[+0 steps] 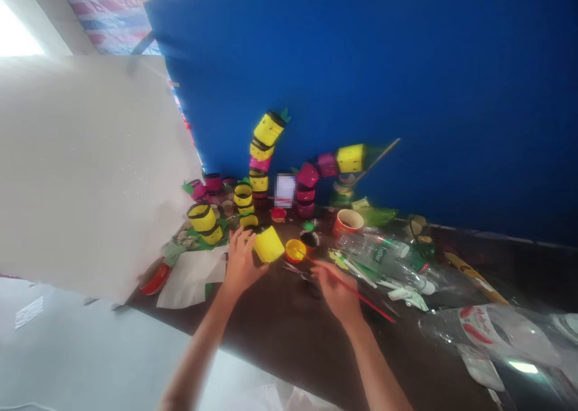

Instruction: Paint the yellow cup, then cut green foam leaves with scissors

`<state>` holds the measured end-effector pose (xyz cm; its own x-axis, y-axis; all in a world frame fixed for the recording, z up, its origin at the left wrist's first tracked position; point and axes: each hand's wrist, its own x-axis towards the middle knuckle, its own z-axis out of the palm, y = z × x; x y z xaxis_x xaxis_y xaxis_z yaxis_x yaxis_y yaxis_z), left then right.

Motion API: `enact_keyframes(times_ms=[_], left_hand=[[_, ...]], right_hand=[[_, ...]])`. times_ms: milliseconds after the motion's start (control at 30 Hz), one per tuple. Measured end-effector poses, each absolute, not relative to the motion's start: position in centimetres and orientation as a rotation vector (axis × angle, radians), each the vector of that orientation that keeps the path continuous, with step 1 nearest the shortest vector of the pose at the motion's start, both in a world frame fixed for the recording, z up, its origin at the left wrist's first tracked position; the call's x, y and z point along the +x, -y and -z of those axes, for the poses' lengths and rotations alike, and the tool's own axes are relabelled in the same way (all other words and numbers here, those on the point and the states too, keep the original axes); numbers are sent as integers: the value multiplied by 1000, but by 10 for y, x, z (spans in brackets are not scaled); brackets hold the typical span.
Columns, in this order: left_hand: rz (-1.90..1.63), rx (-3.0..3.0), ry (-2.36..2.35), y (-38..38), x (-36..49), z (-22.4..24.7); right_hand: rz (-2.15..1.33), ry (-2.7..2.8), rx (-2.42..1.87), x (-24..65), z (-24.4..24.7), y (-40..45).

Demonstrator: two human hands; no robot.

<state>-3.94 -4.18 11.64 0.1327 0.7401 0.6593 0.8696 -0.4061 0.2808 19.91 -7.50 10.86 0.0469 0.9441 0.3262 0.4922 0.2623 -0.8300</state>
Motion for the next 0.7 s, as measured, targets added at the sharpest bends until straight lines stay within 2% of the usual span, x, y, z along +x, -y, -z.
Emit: enact_keyframes(times_ms=[300,700], left_hand=[[1328,-2124,1577,36,-31,-75],[1236,-2147,1718,39,-21,-109]], right_hand=[[-627,1594,-1356,191,-94,57],[-461,1295,-1255,207,-104,99]])
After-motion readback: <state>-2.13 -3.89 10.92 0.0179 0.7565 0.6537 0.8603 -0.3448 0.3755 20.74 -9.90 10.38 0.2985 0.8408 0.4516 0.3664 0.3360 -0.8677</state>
